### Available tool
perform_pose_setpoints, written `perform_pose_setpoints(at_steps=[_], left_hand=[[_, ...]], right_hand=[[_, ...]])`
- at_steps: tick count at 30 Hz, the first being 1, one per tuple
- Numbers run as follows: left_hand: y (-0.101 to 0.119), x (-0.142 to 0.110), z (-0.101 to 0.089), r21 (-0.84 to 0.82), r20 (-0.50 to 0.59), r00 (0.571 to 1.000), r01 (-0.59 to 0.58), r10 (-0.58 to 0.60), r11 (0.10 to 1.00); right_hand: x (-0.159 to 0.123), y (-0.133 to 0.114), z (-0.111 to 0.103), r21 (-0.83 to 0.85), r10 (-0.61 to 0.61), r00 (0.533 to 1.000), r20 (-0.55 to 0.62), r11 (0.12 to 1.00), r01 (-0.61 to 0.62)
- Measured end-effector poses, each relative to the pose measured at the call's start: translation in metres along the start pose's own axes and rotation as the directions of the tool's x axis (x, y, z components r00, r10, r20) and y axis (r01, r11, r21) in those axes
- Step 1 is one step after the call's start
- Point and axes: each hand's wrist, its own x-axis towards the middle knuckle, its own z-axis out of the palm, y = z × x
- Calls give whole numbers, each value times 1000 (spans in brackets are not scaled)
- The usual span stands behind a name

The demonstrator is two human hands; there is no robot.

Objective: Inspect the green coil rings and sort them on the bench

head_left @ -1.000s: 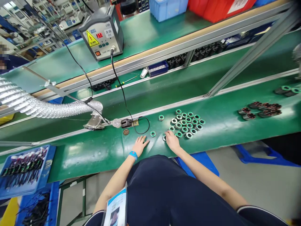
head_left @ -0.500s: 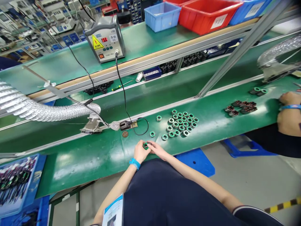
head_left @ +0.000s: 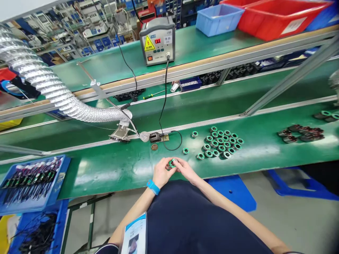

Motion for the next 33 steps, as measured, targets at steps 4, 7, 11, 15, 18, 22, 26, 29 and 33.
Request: perform_pose_setpoints(at_steps=[4, 7, 11, 15, 18, 22, 26, 29, 33], left_hand=[[-7, -4, -8, 19, -90, 996, 4, -2, 1000], [-12, -6, -14, 34, -110, 993, -30, 33, 999], [-15, -8, -24, 74, -106, 992, -56, 64, 996], [-19, -13, -45, 38, -11, 993, -114, 114, 993], [-27, -19, -68, 70, 3, 964, -266, 266, 961], [-36, -25, -94, 346, 89, 810, -570, 579, 745], [-34, -27, -108, 458, 239, 682, -707, 691, 539], [-33, -30, -106, 436, 244, 737, -664, 630, 608], [-34, -38, -86, 50, 159, 963, -228, 218, 972]], right_hand=[[4, 0, 12, 6, 18, 1000, 22, 1000, -19], [7, -2, 19, 5, 35, 998, 45, 999, -35], [9, -8, 30, 11, 21, 996, 82, 1000, -22], [8, -17, 39, 43, 26, 988, 152, 999, -33], [7, -24, 41, 94, 85, 973, 213, 990, -107], [6, -33, 44, 48, 173, 931, 322, 979, -198], [1, -37, 50, 30, 222, 904, 366, 968, -250], [-2, -39, 51, 23, 232, 879, 416, 964, -265], [-2, -37, 47, -117, 200, 866, 459, 979, -164]])
